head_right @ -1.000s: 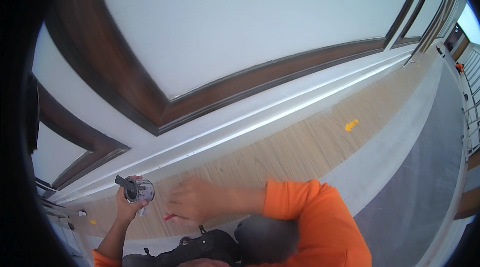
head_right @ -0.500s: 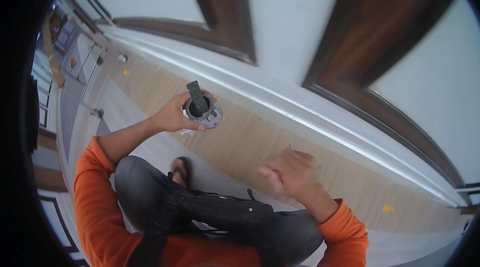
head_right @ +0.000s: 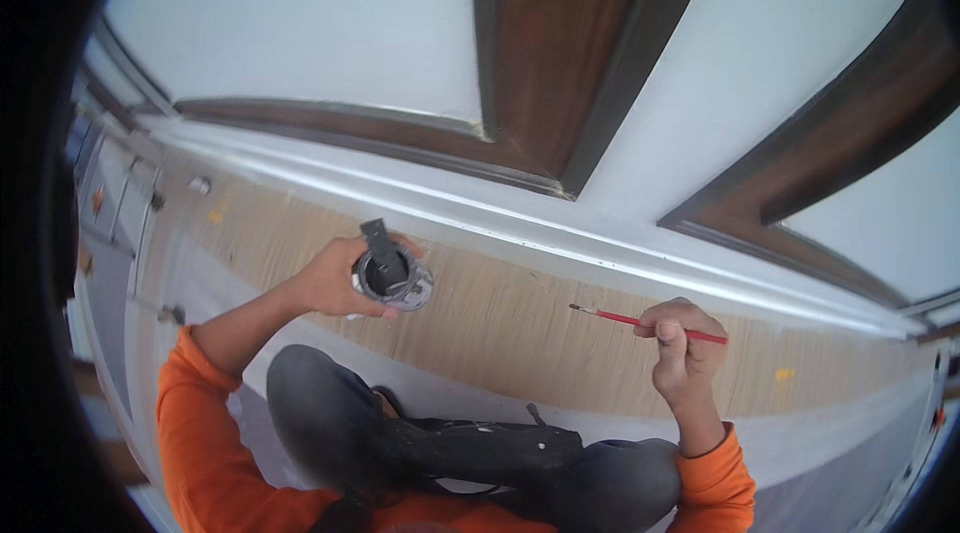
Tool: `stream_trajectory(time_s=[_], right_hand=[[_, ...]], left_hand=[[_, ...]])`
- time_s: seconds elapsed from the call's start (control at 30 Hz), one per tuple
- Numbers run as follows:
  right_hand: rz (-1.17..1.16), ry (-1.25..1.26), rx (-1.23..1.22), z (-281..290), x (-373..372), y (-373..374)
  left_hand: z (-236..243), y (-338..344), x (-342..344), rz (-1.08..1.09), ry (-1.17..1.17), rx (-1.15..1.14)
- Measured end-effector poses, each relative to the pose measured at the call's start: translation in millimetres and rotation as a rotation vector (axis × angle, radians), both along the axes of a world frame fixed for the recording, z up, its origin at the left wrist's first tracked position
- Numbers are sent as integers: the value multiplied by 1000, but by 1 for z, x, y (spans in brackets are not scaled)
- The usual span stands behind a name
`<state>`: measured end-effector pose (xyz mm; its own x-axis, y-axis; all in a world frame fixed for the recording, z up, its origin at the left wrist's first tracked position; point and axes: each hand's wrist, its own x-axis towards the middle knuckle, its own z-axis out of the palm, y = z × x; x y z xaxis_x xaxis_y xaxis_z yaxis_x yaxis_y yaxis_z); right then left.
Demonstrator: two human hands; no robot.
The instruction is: The person paints the edges of a white ceiling with dark brown trim using a small paintbrush and a paint can. They repeatedly dip the brush into the can and apply paint along the trim, occasionally wiping excess paint with a cloth.
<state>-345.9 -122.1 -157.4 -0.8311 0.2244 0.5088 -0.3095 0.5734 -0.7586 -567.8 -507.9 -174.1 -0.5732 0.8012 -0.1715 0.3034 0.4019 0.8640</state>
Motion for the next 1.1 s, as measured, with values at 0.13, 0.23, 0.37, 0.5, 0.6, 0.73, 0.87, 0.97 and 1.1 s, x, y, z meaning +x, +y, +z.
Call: stream_trajectory(time_s=[0.13, 0.23, 0.37, 0.5, 0.6, 0.73, 0.87, 0.97, 1.1], right_hand=[[-142, -123, -59, -2, 11, -8], [-256, -190, -28, 6, 21, -17], [-353, -220, 45, 19, 42, -35], [-487, -315, 110, 37, 58, -63], [-457, -376, 229, 47, 54, -80], [-399, -459, 294, 48, 63, -74], [-373, -326, 10, 35, 69, -62], [-232, -263, -79, 37, 44, -55], [-57, -207, -248, 15, 5, -53]], left_hand=[[-21, -9, -34, -66, 48, -17], [-44, -18, -53, -53, 78, -44], [-87, -29, -61, -30, 70, 52], [-135, -46, -59, 108, -94, -24], [-189, -70, -47, 237, -28, -25], [-268, -108, -33, 536, 102, -74], [-275, -116, -6, 800, 72, -132], [-282, -120, 15, 899, 80, -123], [-281, -101, 32, 991, 60, -130]])
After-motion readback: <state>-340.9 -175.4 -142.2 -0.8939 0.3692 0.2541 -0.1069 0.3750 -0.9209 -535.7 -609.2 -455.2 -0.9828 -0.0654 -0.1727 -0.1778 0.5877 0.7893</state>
